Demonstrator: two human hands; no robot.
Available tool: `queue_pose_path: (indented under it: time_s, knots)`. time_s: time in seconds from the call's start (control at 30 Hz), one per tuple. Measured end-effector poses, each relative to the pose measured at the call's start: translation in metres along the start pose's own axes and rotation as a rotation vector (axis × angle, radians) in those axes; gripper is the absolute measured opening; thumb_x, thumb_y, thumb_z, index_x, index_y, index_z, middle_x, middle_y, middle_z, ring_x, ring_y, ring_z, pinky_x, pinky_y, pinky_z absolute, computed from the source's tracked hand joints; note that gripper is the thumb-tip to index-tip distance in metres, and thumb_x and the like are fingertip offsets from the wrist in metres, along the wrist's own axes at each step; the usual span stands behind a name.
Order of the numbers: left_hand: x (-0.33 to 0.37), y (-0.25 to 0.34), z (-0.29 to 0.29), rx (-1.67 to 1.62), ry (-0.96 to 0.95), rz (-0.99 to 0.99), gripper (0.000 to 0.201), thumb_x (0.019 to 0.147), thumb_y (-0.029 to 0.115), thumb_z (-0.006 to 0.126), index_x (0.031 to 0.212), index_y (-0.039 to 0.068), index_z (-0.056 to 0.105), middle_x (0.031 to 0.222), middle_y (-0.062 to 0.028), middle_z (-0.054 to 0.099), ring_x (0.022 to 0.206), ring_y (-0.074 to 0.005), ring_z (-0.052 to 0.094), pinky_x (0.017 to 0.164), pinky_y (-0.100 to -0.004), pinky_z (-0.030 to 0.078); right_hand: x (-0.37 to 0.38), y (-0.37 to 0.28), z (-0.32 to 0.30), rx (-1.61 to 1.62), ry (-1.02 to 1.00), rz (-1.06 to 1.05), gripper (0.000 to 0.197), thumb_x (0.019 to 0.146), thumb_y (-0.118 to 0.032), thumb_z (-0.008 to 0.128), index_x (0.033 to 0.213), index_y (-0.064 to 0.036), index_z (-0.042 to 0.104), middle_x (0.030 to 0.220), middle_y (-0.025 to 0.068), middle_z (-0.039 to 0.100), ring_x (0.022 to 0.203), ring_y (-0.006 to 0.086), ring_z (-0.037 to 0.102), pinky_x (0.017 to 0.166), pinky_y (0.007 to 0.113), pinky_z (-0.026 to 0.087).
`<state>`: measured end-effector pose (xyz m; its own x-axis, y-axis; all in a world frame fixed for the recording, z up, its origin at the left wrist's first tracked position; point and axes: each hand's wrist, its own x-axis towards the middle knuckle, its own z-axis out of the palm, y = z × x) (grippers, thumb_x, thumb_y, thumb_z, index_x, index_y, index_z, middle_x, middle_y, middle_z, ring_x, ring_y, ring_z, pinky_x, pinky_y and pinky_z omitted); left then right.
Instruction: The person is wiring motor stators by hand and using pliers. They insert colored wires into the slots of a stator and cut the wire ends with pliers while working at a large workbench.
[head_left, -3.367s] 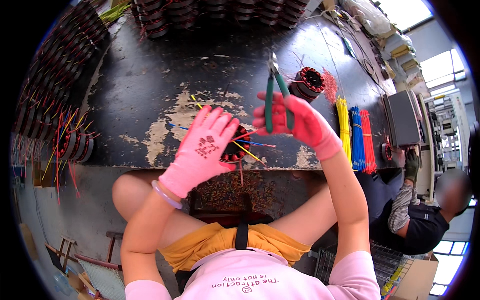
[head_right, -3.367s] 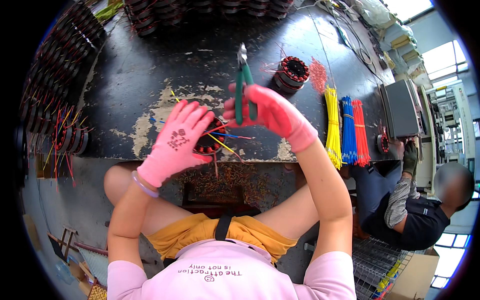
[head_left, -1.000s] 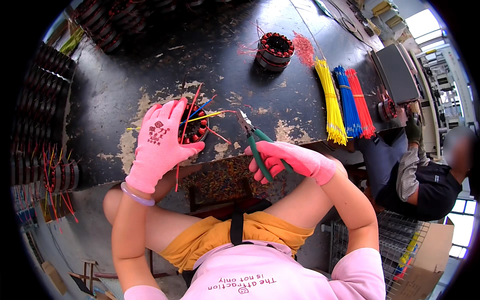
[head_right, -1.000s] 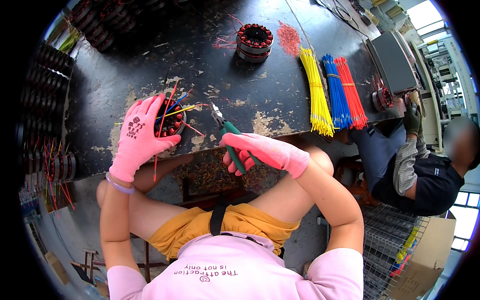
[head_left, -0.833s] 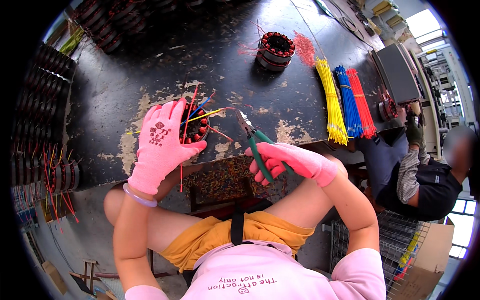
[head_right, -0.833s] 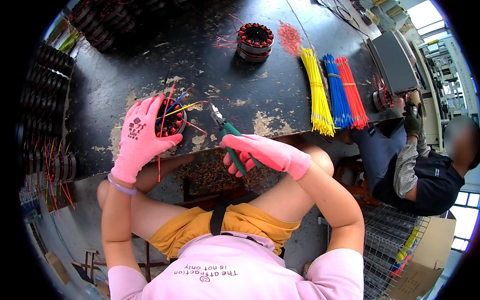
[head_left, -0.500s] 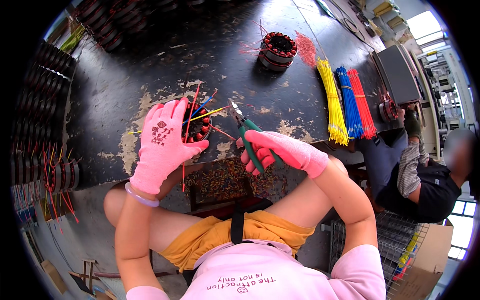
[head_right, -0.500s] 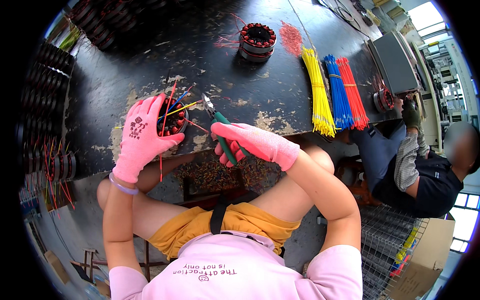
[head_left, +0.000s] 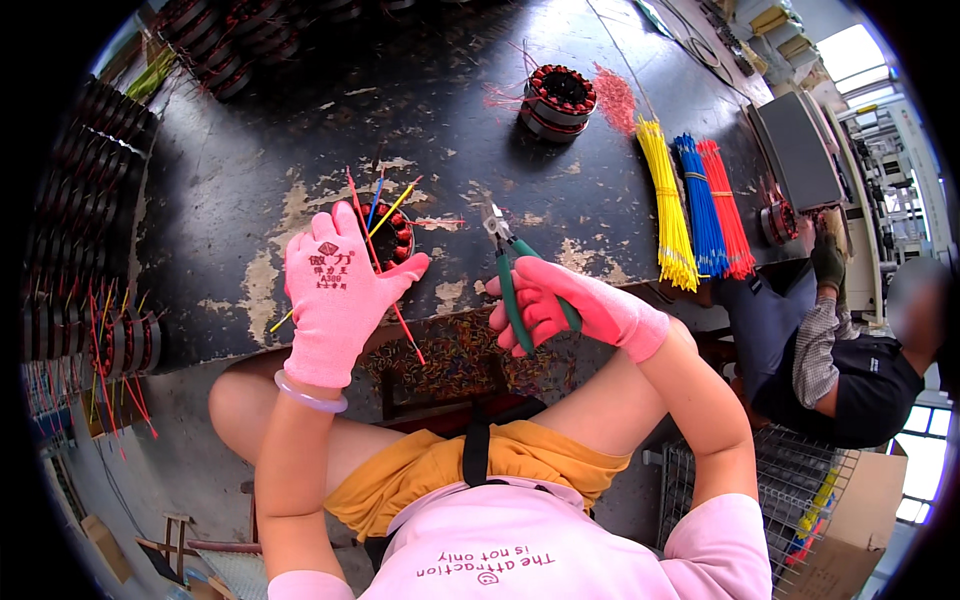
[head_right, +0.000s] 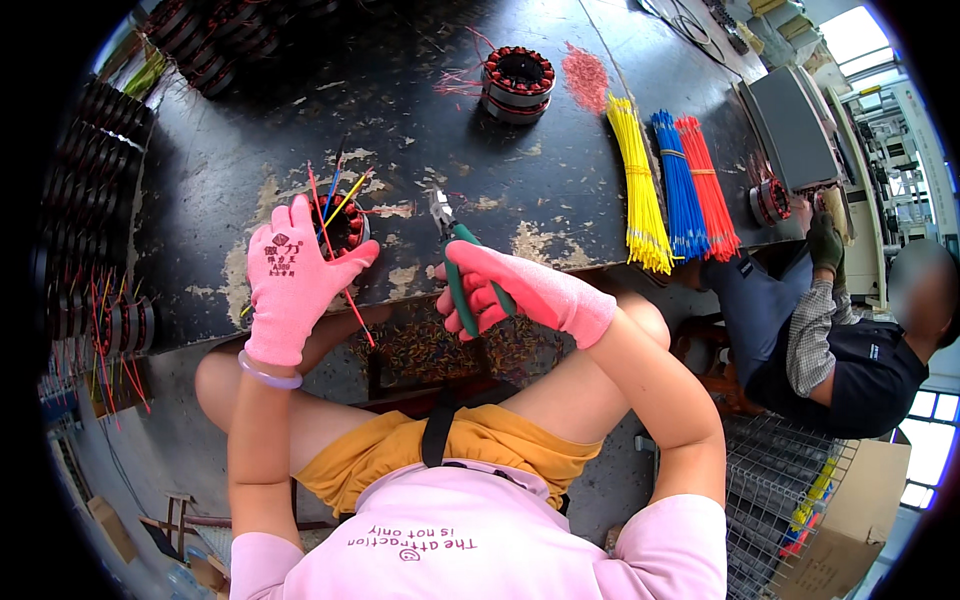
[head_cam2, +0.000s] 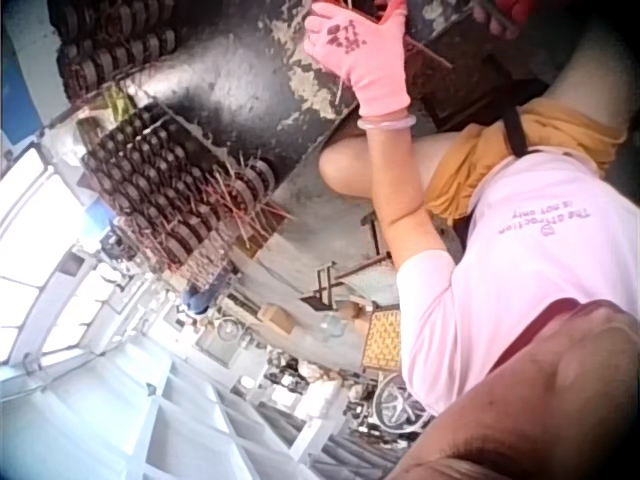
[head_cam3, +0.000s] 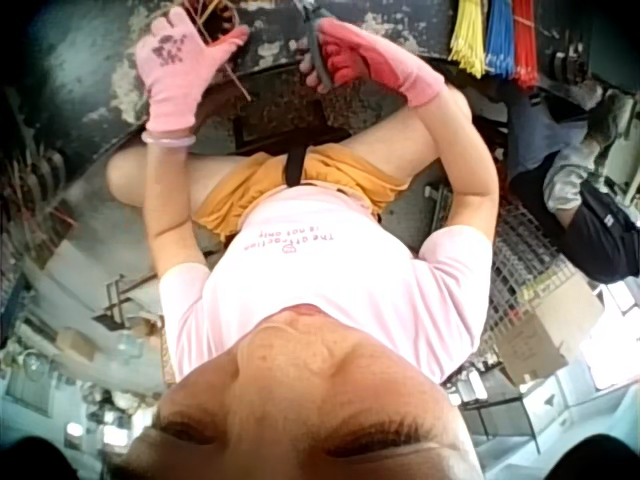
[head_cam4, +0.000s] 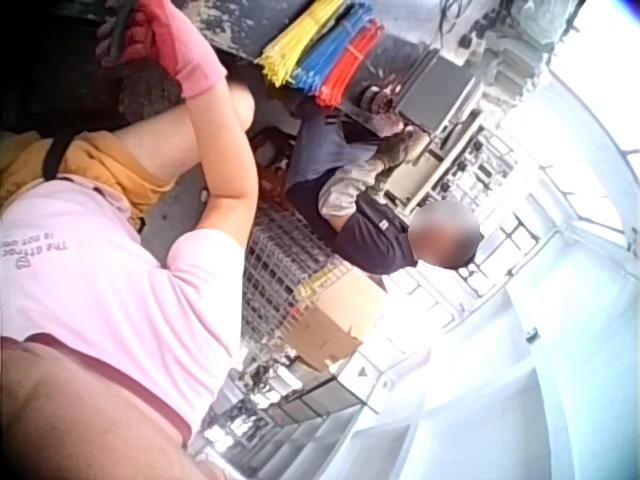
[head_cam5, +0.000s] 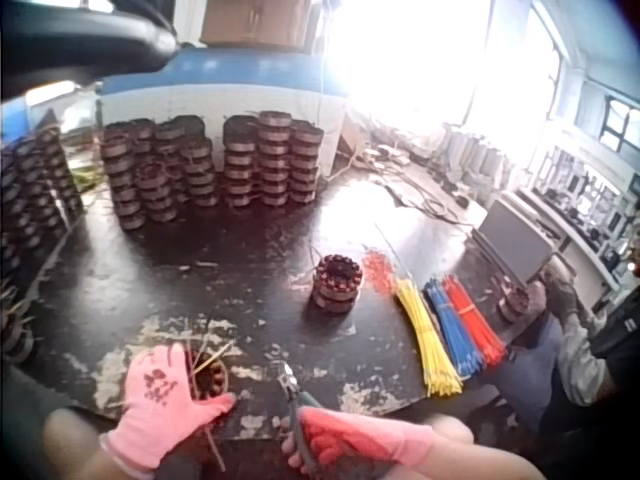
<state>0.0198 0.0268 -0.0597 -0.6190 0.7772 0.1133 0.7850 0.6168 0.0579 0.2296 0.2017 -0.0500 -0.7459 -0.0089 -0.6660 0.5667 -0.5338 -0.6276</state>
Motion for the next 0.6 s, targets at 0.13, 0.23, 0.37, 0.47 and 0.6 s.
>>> queue_pose_path:
  time_s: [0.13, 0.23, 0.37, 0.47, 0.6]
  knots:
    - [0.0, 0.001, 0.006, 0.062, 0.075, -0.018, 0.093, 0.07, 0.078, 0.074, 0.116, -0.001, 0.057, 0.102, -0.0144, 0.063, 0.087, -0.0301, 0.066, 0.081, -0.0407, 0.052, -0.004, 0.005, 0.008, -0.03, -0.07, 0.066, 0.065, 0.107, -0.054, 0.044, 0.142, -0.0003, 0.051, 0.119, 0.0159, 0.069, 0.101, 0.027, 0.072, 0.089, 0.035, 0.057]
    - [0.002, 0.003, 0.001, 0.046, 0.005, -0.031, 0.093, 0.071, 0.076, 0.075, 0.12, -0.001, 0.057, 0.106, -0.0157, 0.063, 0.093, -0.0323, 0.066, 0.085, -0.0422, 0.052, 0.004, 0.007, 0.011, -0.058, -0.054, 0.062, 0.066, 0.106, -0.056, 0.044, 0.141, -0.0004, 0.052, 0.118, 0.016, 0.069, 0.101, 0.0271, 0.072, 0.089, 0.035, 0.057]
    - [0.004, 0.005, -0.007, 0.03, -0.092, -0.062, 0.095, 0.073, 0.073, 0.075, 0.129, -0.001, 0.056, 0.114, -0.0178, 0.063, 0.101, -0.0361, 0.067, 0.09, -0.0439, 0.053, 0.017, 0.004, 0.011, -0.046, -0.032, 0.018, 0.078, 0.094, -0.069, 0.058, 0.133, -0.0019, 0.052, 0.108, 0.0129, 0.07, 0.09, 0.0238, 0.073, 0.08, 0.035, 0.059]
    - [0.003, 0.004, -0.004, 0.035, -0.071, -0.06, 0.094, 0.073, 0.072, 0.076, 0.128, -0.001, 0.056, 0.113, -0.0174, 0.063, 0.1, -0.0358, 0.066, 0.09, -0.0438, 0.053, 0.02, -0.002, 0.015, -0.053, 0.01, 0.005, 0.075, 0.097, -0.066, 0.057, 0.131, 0.0003, 0.053, 0.101, 0.0121, 0.069, 0.085, 0.0235, 0.073, 0.076, 0.035, 0.059]
    - [0.0, 0.002, 0.006, 0.04, 0.081, -0.001, 0.085, 0.069, 0.072, 0.078, 0.113, 0.001, 0.058, 0.103, -0.0138, 0.062, 0.093, -0.0304, 0.064, 0.087, -0.0421, 0.05, 0.028, 0.001, 0.013, -0.107, 0.078, -0.059, 0.069, 0.1, -0.062, 0.054, 0.126, 0.0024, 0.055, 0.093, 0.0106, 0.068, 0.077, 0.0216, 0.071, 0.069, 0.034, 0.058]
